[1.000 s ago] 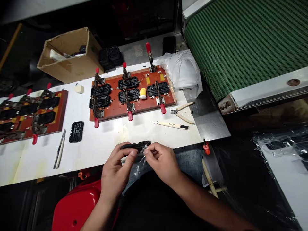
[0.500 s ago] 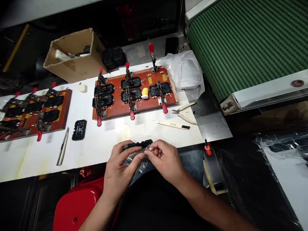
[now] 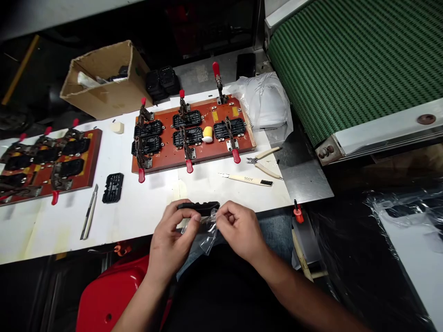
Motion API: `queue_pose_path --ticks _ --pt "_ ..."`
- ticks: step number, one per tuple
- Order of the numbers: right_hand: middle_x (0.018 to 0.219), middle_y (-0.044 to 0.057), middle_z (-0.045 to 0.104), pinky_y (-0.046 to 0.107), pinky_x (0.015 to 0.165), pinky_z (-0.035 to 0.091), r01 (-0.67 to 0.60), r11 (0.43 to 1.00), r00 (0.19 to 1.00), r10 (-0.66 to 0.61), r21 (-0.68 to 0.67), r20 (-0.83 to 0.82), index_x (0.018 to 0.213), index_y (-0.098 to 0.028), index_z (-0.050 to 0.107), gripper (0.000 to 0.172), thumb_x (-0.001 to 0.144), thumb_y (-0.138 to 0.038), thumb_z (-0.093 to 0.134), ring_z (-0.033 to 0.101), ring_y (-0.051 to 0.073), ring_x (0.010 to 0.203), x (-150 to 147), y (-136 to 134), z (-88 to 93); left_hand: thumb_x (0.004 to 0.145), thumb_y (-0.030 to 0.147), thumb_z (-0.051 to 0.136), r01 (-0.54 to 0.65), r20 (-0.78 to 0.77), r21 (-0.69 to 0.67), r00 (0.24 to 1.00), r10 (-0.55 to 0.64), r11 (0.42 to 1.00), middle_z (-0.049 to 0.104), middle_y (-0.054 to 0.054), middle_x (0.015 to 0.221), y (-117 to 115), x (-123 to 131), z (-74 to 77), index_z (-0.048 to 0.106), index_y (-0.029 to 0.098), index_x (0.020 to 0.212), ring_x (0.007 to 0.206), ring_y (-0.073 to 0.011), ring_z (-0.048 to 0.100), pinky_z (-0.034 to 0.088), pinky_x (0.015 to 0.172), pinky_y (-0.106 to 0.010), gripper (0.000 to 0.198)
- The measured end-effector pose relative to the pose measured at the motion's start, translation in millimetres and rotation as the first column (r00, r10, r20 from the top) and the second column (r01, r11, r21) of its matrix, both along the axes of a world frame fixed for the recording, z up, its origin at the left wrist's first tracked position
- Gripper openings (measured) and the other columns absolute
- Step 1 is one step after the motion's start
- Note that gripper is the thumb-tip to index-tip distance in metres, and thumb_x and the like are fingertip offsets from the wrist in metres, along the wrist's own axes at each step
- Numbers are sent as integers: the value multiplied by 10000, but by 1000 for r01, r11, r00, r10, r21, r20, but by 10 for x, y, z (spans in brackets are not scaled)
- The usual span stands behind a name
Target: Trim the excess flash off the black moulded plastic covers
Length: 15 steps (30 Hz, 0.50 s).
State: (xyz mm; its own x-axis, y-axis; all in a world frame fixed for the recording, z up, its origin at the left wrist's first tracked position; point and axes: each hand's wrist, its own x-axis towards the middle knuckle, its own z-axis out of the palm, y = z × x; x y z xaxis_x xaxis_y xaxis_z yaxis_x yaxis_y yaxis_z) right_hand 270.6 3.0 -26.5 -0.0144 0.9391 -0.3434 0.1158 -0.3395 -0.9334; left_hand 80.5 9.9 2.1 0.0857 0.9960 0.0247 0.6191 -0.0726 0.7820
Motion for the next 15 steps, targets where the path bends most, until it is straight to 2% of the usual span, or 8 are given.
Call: queue_pose_path --ticks 2,5,7,11,15 --pt "644 -41 607 209 497 399 23 997 995 -30 -78 -92 820 -193 696 179 906 -350 693 523 89 549 59 28 8 981 231 658 -28 -18 24 999 29 999 660 -49 1122 16 -33 -2 729 244 909 1187 -239 629 527 1004 -375 102" --pt "691 -17 666 210 500 459 -27 988 974 -8 -153 -228 919 -185 709 267 907 -451 728 583 102 565 105 48 18 972 244 702 18 -67 88 998 -12 996 662 -57 1161 8 -53 -17 765 258 1015 1198 -240 619 523 1013 -384 78" --pt "701 -12 677 214 517 498 -57 985 956 6 -165 -293 943 -185 704 299 889 -473 765 616 112 588 82 39 15 961 241 731 51 -89 113 995 -41 992 666 -61 1182 -26 -33 -29 774 268 1077 1187 -241 619 527 998 -389 127" --pt "760 -13 683 214 524 525 -59 984 930 -6 -165 -368 911 -199 681 308 845 -460 828 666 125 641 -26 -16 -16 951 210 740 50 -130 146 991 -30 988 682 -60 1112 -109 44 -46 772 256 992 1161 -252 611 528 968 -414 69" --pt "868 24 742 214 556 534 -114 984 916 51 -136 -399 946 -195 737 260 901 -447 782 686 125 696 -70 -69 -41 946 177 729 26 -182 206 983 12 978 674 -79 1107 -130 80 -59 743 220 955 1159 -271 604 515 971 -458 46"
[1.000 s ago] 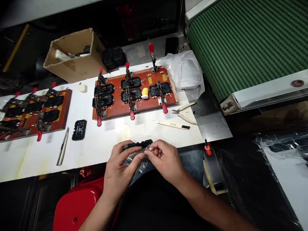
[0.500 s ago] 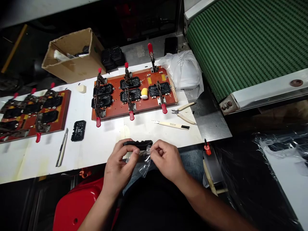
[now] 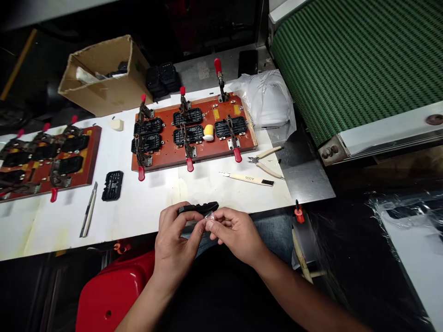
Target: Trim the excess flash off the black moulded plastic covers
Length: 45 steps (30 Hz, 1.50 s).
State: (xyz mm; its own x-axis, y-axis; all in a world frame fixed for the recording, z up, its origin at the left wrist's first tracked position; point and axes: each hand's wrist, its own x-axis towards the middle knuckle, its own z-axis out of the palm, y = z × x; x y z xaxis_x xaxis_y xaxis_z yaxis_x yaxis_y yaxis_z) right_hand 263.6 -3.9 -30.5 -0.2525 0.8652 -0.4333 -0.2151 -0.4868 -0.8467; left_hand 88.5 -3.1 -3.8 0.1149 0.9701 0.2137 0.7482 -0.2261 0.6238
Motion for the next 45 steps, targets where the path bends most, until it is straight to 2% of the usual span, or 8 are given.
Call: queue_pose_path --ticks 8,14,22,29,36,38,42,45 --pt "904 41 779 215 537 482 -55 998 998 56 11 -31 982 -193 763 278 949 -466 722 641 109 652 40 9 -17 975 134 666 76 5 -32 997 -76 997 683 -82 1183 0 -43 -21 776 246 1072 1149 -255 613 541 945 -434 184" --pt "738 -28 680 234 578 499 44 990 975 -72 137 209 847 -215 677 207 888 -384 789 617 113 629 40 -10 -55 961 272 724 83 103 -156 992 -67 984 683 -83 1193 -36 -60 48 798 275 1116 1174 -262 645 568 967 -430 173" --pt "838 -8 778 283 679 559 -187 897 887 -21 401 461 1012 -261 752 107 998 -277 647 711 156 714 2 -50 5 960 304 737 66 192 -311 981 -5 948 699 -65 1159 39 -71 10 813 279 995 1147 -248 679 575 961 -405 88" --pt "826 1 696 297 680 536 -120 847 725 -281 517 629 921 -250 653 82 964 -200 603 638 149 673 64 15 57 971 211 712 90 4 -49 996 -90 995 682 -72 1101 137 -143 74 755 225 961 1105 -239 623 531 937 -389 46" --pt "816 -27 666 266 644 542 -7 982 952 -52 190 302 976 -260 576 248 926 -449 728 648 151 711 -22 212 154 960 165 710 66 -38 126 997 -61 990 651 -74 1111 194 -67 167 708 222 1018 1109 -242 626 522 944 -400 82" --pt "778 -33 643 267 630 518 -17 973 925 -73 232 373 897 -255 568 181 915 -367 709 617 145 680 -34 237 136 958 155 708 64 -40 146 997 -59 987 645 -77 1117 202 -70 212 701 216 1019 1119 -245 626 518 960 -412 87" --pt "789 -8 638 330 734 488 -111 873 701 -270 475 660 896 -249 579 63 891 -193 606 611 174 729 34 259 87 959 124 688 26 -18 191 1000 -23 981 628 -84 1122 248 -103 299 677 197 1018 1151 -254 624 509 1009 -439 94" --pt "871 7 664 323 755 513 -53 909 791 -214 414 572 1014 -251 594 74 949 -281 610 638 179 786 75 270 118 955 117 691 0 6 210 1000 -2 978 620 -77 1102 294 -102 340 670 194 1005 1161 -251 626 514 1023 -430 94"
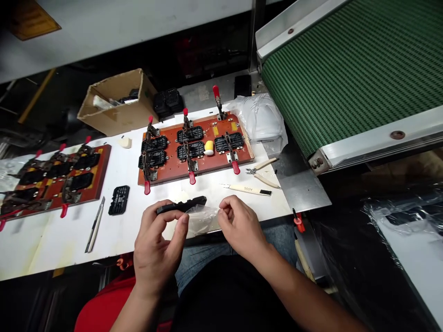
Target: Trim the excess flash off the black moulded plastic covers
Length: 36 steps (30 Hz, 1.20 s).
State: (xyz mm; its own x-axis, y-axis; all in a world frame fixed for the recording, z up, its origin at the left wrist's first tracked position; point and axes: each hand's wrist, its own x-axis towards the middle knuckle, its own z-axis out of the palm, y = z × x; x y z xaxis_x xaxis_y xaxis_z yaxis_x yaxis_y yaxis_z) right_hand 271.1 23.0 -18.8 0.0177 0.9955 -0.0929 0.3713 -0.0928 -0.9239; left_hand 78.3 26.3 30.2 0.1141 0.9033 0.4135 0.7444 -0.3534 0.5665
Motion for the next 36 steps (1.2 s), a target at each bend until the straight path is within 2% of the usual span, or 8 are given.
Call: queue_pose_path --ticks 4,10,15,19,27,30,32,36 --pt "991 14 704 295 731 543 -108 985 971 76 -134 -227 1172 -262 563 352 915 -431 734 671 180 842 -28 26 30 942 112 707 70 -14 20 998 -69 997 619 -77 1111 6 40 17 672 196 1013 1155 -245 620 497 1077 -454 115" --pt "958 24 693 330 786 510 -76 996 988 69 47 141 1016 -248 636 54 992 -249 588 651 185 836 97 18 -103 935 100 706 -33 12 54 999 32 998 607 -85 1162 18 -64 62 668 202 1027 1214 -256 606 487 1102 -464 142" --pt "1034 22 693 304 733 533 -30 999 1000 30 34 10 1182 -246 593 419 878 -449 799 625 164 771 43 6 46 923 110 734 34 -23 76 999 -33 996 616 -79 1113 58 -65 54 682 193 993 1164 -245 619 492 1108 -483 120" --pt "906 -18 696 273 725 498 -65 994 997 61 82 50 994 -238 640 47 952 -216 645 631 137 746 -74 74 106 914 97 741 77 -46 92 996 -73 993 618 -88 1138 29 -24 -1 698 185 1018 1181 -243 607 435 1176 -512 142" --pt "820 -48 700 224 680 499 -27 967 999 38 252 -39 951 -245 669 31 980 -237 678 626 110 709 -18 0 20 995 240 687 -66 210 -190 972 106 980 659 -49 1150 -11 -101 -65 769 248 1031 1148 -192 647 511 1020 -304 89" --pt "785 -46 683 242 683 491 83 936 993 -108 343 56 913 -233 639 78 980 -211 671 604 113 678 11 74 1 987 333 707 -150 448 -362 837 313 920 683 -27 1259 -21 -177 -53 771 324 1205 1225 -194 639 495 1069 -284 227" --pt "772 -45 667 257 692 485 110 908 979 -169 404 112 920 -229 622 83 975 -203 678 597 118 672 23 139 -5 896 348 814 -131 637 -490 621 457 862 708 -8 1283 -32 -247 -39 639 407 1423 1209 -202 669 530 1038 -291 559" --pt "860 -7 648 280 747 489 48 902 988 -106 430 111 946 -219 637 60 1000 -193 643 622 143 790 -22 203 35 688 285 969 181 705 -702 319 634 689 788 -41 1063 -104 -325 -36 697 293 1315 1002 -229 761 597 896 -306 683"
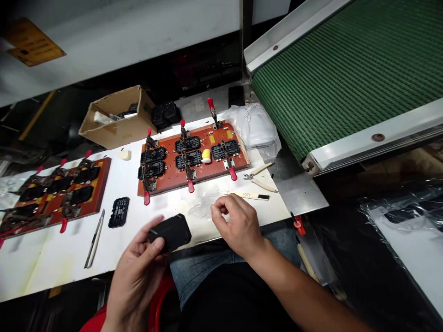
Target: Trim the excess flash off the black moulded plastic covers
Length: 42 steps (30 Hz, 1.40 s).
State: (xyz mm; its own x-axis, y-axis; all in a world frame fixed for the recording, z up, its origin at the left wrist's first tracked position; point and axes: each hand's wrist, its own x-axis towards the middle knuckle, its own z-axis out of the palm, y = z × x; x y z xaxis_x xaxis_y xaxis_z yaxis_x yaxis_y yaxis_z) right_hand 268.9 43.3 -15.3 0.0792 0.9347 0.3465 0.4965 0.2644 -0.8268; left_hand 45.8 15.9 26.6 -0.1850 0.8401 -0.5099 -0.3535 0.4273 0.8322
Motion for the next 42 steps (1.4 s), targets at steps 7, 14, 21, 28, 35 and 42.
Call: queue_pose_path --ticks 7,14,21,28,35,42 --pt "953 4 680 270 772 505 -143 986 984 133 -82 -117 1009 -230 658 75 1027 -166 622 637 141 863 -68 -105 107 798 228 896 170 180 51 968 -176 984 702 -118 1417 -127 130 -100 704 194 935 1304 -296 670 490 1105 -377 238" --pt "1085 52 709 264 901 559 -290 956 948 294 50 -123 1207 -214 691 266 1019 -65 576 693 151 1011 42 -162 178 799 255 903 154 -3 84 988 -154 985 783 -21 1019 -43 127 -119 676 221 1026 951 -164 729 533 891 -256 322" --pt "1012 82 744 318 837 590 -402 910 906 411 97 -103 1163 -174 724 207 993 -97 635 712 194 926 -198 -285 52 685 304 966 -167 70 90 985 161 982 778 -6 906 -38 386 -156 634 227 1074 806 -142 730 572 794 -247 517" --pt "1052 73 704 307 898 562 -195 981 952 195 23 -236 1166 -196 684 213 1031 -99 550 682 176 1002 -254 -280 150 869 346 836 103 -287 189 957 -45 977 753 -86 1277 -254 573 -263 685 229 1047 1292 -257 665 501 1130 -387 261" --pt "925 41 730 299 797 559 -436 899 873 432 35 -227 1073 -204 659 68 1010 -227 644 683 174 835 -221 -323 181 760 302 914 16 -146 109 989 1 994 779 -65 1172 -140 553 -214 685 238 1091 1066 -233 745 603 915 -317 408" --pt "890 1 678 253 748 504 -241 962 941 200 -126 -273 1057 -210 672 63 1028 -223 617 642 135 804 -166 -274 81 811 317 894 -148 56 140 988 141 979 725 8 1043 -70 648 -176 688 266 1103 955 -114 691 555 872 -188 361"
